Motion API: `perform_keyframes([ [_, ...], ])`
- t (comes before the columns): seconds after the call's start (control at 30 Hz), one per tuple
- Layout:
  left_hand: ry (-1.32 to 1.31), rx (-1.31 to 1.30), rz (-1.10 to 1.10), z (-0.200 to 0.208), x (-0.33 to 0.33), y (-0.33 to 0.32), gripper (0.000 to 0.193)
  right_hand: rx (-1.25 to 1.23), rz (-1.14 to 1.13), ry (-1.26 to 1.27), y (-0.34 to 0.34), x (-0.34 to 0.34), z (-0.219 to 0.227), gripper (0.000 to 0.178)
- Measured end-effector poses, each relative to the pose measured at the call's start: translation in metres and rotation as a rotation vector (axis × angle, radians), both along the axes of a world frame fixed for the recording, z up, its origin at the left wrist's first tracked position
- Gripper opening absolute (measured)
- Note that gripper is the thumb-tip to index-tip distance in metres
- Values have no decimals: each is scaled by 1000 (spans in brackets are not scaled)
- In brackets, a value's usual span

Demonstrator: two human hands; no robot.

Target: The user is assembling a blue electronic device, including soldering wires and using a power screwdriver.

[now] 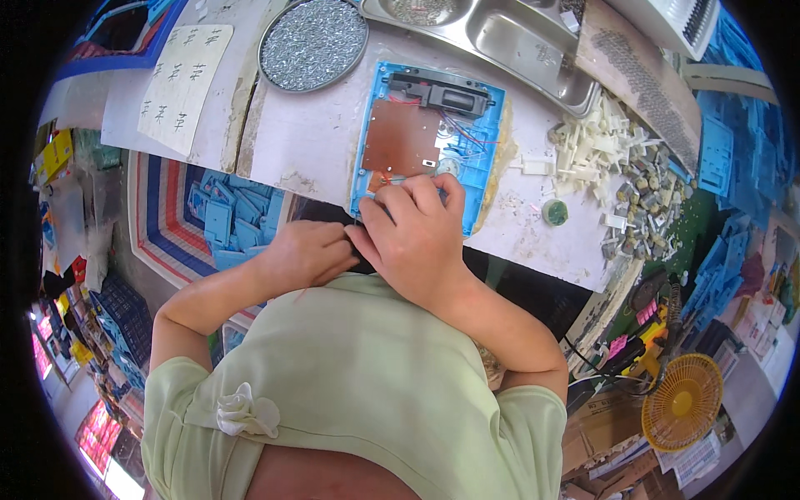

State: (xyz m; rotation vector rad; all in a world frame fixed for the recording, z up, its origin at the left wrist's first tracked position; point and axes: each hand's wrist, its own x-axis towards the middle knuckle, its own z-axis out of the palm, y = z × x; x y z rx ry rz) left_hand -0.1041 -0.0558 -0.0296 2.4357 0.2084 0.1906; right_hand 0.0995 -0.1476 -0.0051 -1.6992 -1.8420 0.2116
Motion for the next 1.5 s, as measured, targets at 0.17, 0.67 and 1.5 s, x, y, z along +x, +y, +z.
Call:
perform_keyframes([
  [0.17, 83, -94, -115, 23, 3, 33, 19, -28, -33, -59, 1, -6, -5, 31],
  [0.67, -244, -66, -48, 4, 38, 59, 23, 443, -458, -397, 99, 357, 71, 23],
  [1.5, -196, -139, 90, -1, 28, 48, 26, 634, -322, 384, 138, 323, 123, 19],
])
